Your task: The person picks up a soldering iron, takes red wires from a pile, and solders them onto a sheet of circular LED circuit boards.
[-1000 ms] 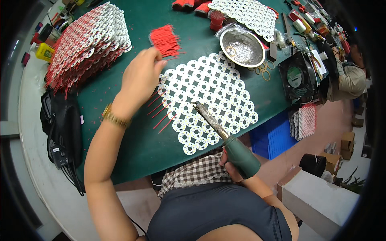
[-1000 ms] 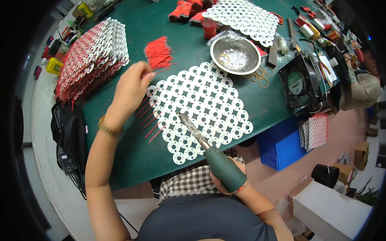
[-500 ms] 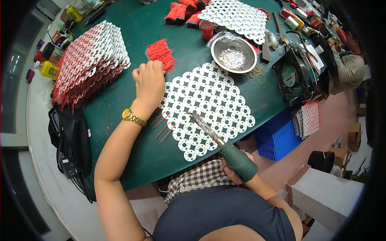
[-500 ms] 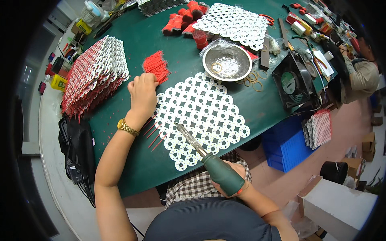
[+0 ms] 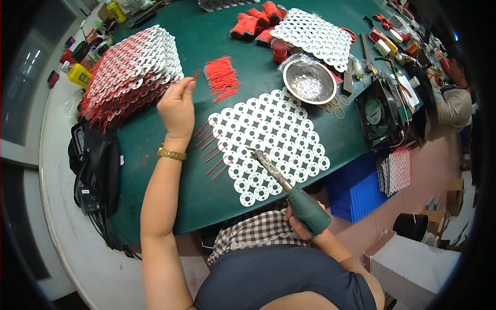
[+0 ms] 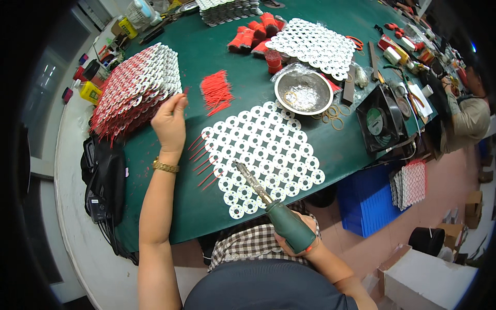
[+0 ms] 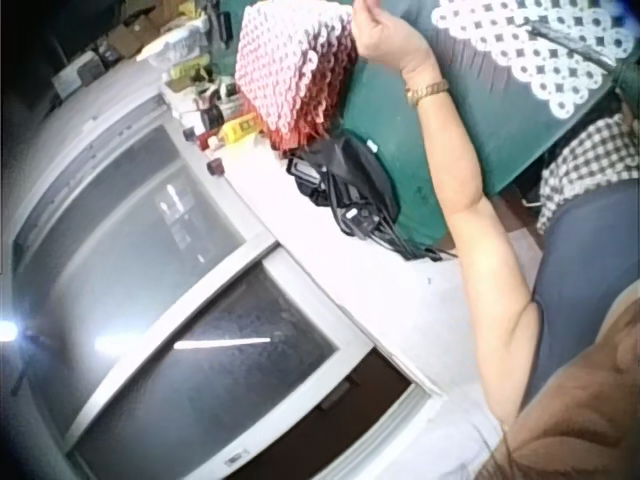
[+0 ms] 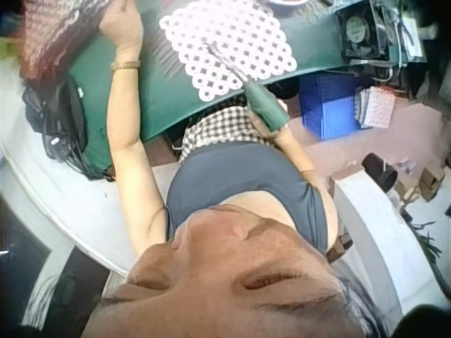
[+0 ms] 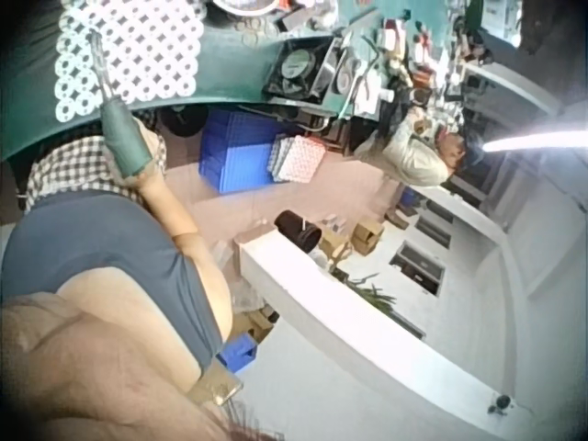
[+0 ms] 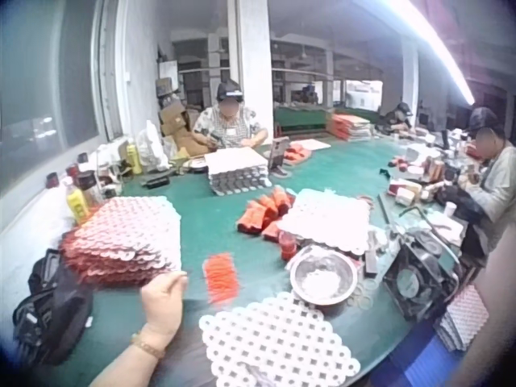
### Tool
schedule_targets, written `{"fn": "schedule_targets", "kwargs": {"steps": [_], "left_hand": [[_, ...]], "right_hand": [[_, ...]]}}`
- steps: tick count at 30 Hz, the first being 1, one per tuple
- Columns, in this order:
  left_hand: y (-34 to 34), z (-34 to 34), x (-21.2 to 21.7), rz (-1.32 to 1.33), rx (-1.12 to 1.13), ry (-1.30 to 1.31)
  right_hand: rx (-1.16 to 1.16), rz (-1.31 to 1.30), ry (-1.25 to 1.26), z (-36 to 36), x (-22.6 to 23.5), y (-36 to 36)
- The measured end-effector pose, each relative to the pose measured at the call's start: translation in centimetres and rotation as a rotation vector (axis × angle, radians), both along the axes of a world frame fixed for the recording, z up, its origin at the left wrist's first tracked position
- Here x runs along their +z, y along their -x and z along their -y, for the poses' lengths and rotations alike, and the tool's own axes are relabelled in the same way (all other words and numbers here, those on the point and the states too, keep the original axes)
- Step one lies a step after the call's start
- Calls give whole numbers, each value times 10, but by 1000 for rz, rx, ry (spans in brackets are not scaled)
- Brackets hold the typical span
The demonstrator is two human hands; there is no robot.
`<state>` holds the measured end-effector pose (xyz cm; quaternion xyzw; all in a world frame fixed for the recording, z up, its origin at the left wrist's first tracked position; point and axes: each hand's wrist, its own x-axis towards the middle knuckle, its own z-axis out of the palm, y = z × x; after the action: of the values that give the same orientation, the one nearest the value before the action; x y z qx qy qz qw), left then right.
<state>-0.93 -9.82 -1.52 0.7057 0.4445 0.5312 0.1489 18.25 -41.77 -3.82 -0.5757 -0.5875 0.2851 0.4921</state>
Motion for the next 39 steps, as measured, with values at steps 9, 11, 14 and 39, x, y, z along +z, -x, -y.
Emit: {"fn": "schedule_targets", "kwargs": {"steps": [9,11,14,39], "left_hand": [[32,94,78,144,-84,180],[31,125,67,157,-102,254],[29,159,36,92,-73,333],[19,191,-3,-533,-37,306]], "right_hand": [[60,67,-46,-7,-8,-4],[62,120,-11,-13,-6,-3],[98,199,-53,-18,-14,-5],[206,124,110,16,-5,-4]]}}
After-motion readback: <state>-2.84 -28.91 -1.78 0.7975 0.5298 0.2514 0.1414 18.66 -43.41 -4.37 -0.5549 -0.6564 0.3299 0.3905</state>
